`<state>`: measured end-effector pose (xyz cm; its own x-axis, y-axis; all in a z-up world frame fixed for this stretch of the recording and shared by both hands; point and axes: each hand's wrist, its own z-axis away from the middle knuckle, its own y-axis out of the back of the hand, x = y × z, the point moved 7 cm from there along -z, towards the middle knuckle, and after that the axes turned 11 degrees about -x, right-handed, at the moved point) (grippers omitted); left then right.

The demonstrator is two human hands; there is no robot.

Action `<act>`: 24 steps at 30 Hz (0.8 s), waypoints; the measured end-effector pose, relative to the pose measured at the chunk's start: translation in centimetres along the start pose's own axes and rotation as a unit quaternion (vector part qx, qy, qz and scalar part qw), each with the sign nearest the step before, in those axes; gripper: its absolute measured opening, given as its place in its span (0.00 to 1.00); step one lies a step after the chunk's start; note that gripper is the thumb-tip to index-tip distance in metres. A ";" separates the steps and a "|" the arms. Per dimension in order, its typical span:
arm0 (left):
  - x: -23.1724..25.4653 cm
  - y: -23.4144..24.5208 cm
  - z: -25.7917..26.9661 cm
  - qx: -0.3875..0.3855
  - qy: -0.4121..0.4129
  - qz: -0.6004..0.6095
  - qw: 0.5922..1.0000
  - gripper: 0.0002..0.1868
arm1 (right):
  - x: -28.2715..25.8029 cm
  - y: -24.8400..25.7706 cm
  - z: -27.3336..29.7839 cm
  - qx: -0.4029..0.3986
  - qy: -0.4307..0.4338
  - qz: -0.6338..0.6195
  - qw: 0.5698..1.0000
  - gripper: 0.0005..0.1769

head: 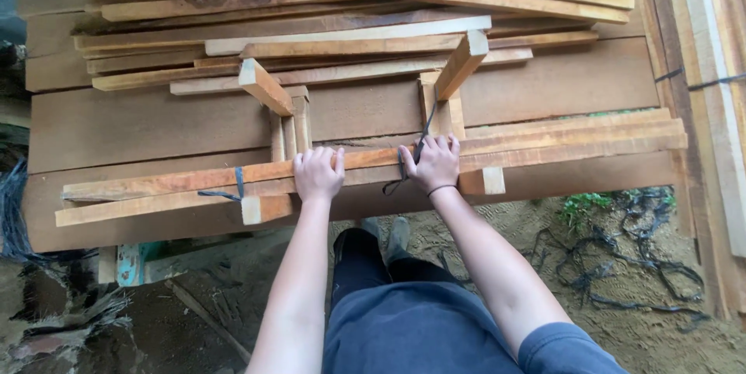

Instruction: The recorder organizes thin wooden slats into groups and ties them together using plastic strips.

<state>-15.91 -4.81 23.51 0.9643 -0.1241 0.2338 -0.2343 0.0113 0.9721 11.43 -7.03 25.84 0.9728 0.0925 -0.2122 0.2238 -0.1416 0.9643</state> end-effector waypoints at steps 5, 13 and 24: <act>-0.3 -0.1 0.1 0.020 0.004 0.013 1.000 0.19 | -0.2 0.3 -0.2 0.013 -0.009 0.013 1.000 0.22; 0.2 0.9 -0.2 0.010 -0.004 0.020 1.000 0.16 | -0.1 0.2 -0.6 0.003 -0.019 0.024 1.000 0.23; 0.9 1.9 -0.4 0.016 -0.045 0.011 0.999 0.10 | -0.4 0.6 -0.5 0.017 -0.024 0.028 0.999 0.19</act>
<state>-15.39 -4.55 25.55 0.9439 -0.2138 0.2519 -0.2615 -0.0174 0.9651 11.09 -6.62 26.59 0.9854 0.0372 -0.1661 0.1701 -0.1788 0.9691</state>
